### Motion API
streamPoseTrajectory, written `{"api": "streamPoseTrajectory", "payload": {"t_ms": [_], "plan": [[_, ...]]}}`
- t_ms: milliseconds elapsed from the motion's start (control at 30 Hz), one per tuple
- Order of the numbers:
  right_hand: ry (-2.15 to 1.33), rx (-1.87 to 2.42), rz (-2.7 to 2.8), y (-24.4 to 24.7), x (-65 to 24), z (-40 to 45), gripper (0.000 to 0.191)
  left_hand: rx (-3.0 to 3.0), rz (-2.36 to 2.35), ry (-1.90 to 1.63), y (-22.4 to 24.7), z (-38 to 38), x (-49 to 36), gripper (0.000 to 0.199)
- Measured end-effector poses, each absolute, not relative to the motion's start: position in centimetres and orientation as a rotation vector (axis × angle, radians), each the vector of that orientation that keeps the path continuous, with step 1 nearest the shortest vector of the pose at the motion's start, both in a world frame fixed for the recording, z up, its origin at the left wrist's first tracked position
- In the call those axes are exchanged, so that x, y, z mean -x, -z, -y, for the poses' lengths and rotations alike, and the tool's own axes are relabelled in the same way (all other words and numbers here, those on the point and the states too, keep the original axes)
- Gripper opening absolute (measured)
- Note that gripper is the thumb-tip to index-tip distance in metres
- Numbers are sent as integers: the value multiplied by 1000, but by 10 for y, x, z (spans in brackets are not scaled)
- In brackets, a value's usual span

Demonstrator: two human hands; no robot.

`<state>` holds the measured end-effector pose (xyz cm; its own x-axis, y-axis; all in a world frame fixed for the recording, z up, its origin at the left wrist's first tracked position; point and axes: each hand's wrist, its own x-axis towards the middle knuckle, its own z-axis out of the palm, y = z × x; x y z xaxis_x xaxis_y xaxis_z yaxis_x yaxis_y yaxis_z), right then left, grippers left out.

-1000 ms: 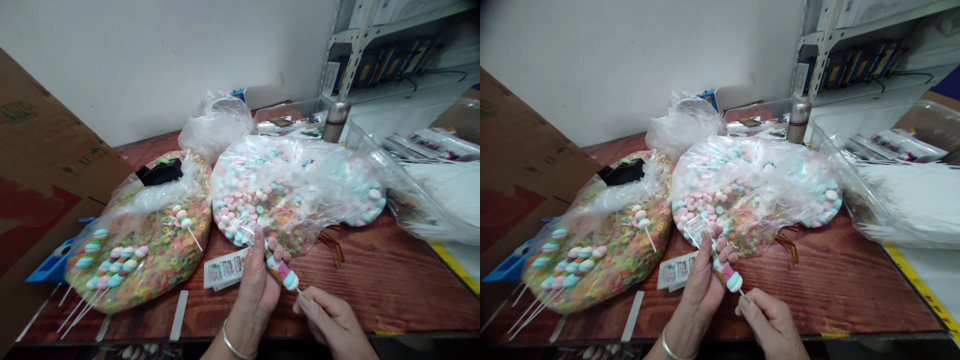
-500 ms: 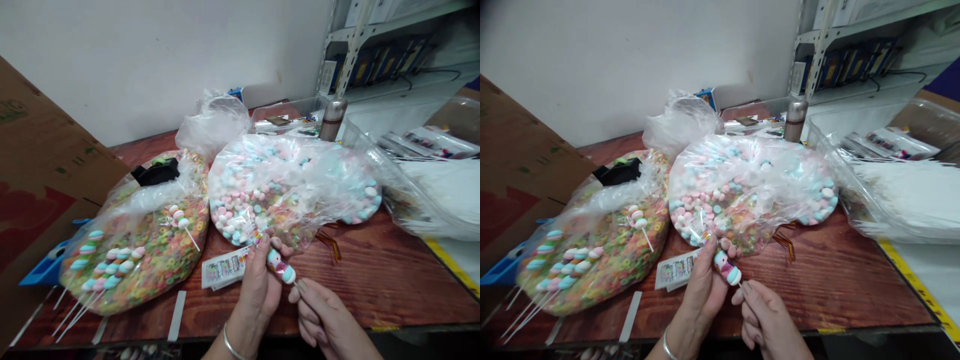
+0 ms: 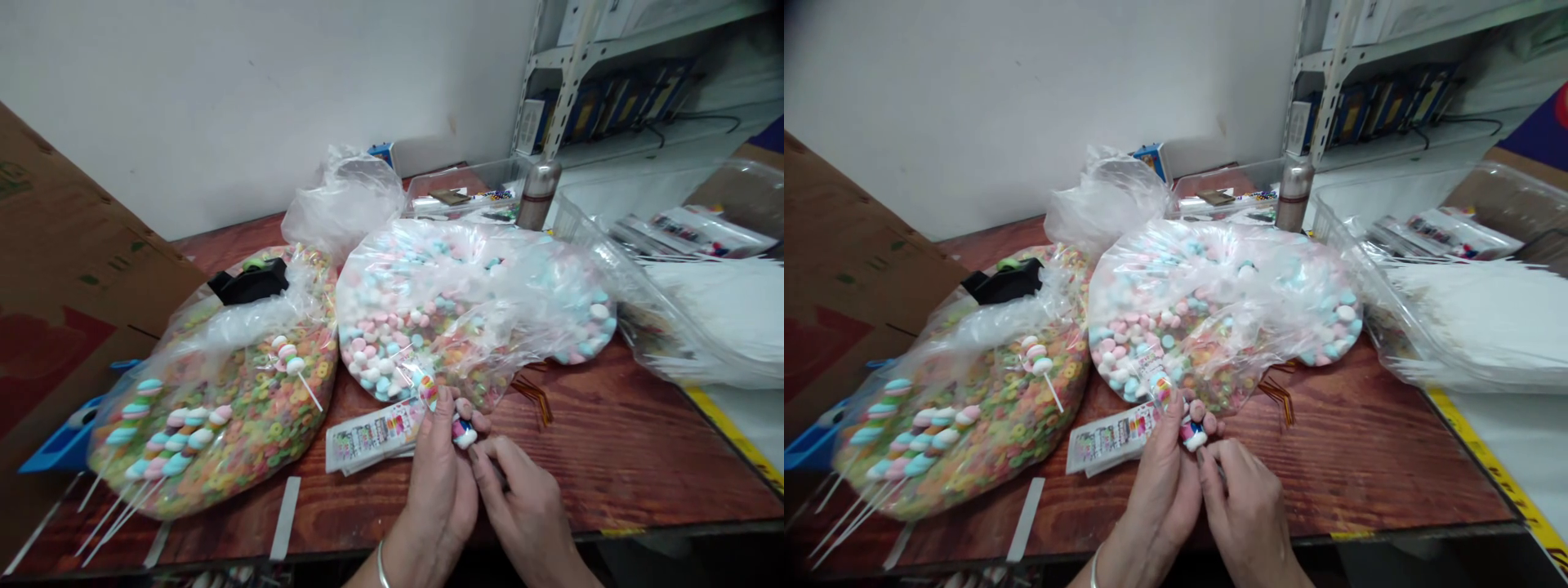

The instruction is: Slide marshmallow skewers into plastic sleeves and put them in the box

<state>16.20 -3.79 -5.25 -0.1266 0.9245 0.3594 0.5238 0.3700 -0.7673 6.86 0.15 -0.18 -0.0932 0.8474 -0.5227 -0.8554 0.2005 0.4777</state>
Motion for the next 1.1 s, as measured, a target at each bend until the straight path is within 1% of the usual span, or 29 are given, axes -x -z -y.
{"api": "streamPoseTrajectory", "payload": {"t_ms": [67,100,200,267,300,367,467,567,667,733,833,900,1000,1100], "plan": [[-827,1307,1712,53,-165,37,15,44,-857,-1415,2,-3,-65,22],[-870,1311,1689,54,-167,38,14,39,-864,-1427,1,-4,-62,22],[-812,1279,1665,58,-173,43,15,-29,-882,-1471,1,-7,-56,21],[-925,1252,1635,58,-175,46,19,-63,-867,-1454,2,-7,-55,23],[-1072,1243,1590,57,-174,48,23,-71,-851,-1438,2,-6,-55,25],[-1477,1207,1370,54,-173,50,34,-79,-820,-1418,3,-5,-56,30],[-2024,1000,807,49,-171,51,39,-77,-790,-1421,2,-5,-56,31],[-2255,688,360,49,-170,51,38,-62,-745,-1393,1,-5,-55,31],[-2315,499,203,50,-168,51,38,-37,-697,-1346,2,-4,-56,31],[-2321,489,176,49,-165,50,38,-58,-706,-1330,3,-1,-60,31],[-2271,611,223,45,-161,45,37,-149,-820,-1315,7,5,-69,30],[-2163,761,338,42,-160,40,36,-223,-895,-1231,9,10,-72,30],[-1978,944,569,45,-162,37,42,-320,-902,-1107,12,14,-70,31],[-1903,1042,769,53,-166,36,47,-382,-893,-1107,16,15,-67,35]]}}
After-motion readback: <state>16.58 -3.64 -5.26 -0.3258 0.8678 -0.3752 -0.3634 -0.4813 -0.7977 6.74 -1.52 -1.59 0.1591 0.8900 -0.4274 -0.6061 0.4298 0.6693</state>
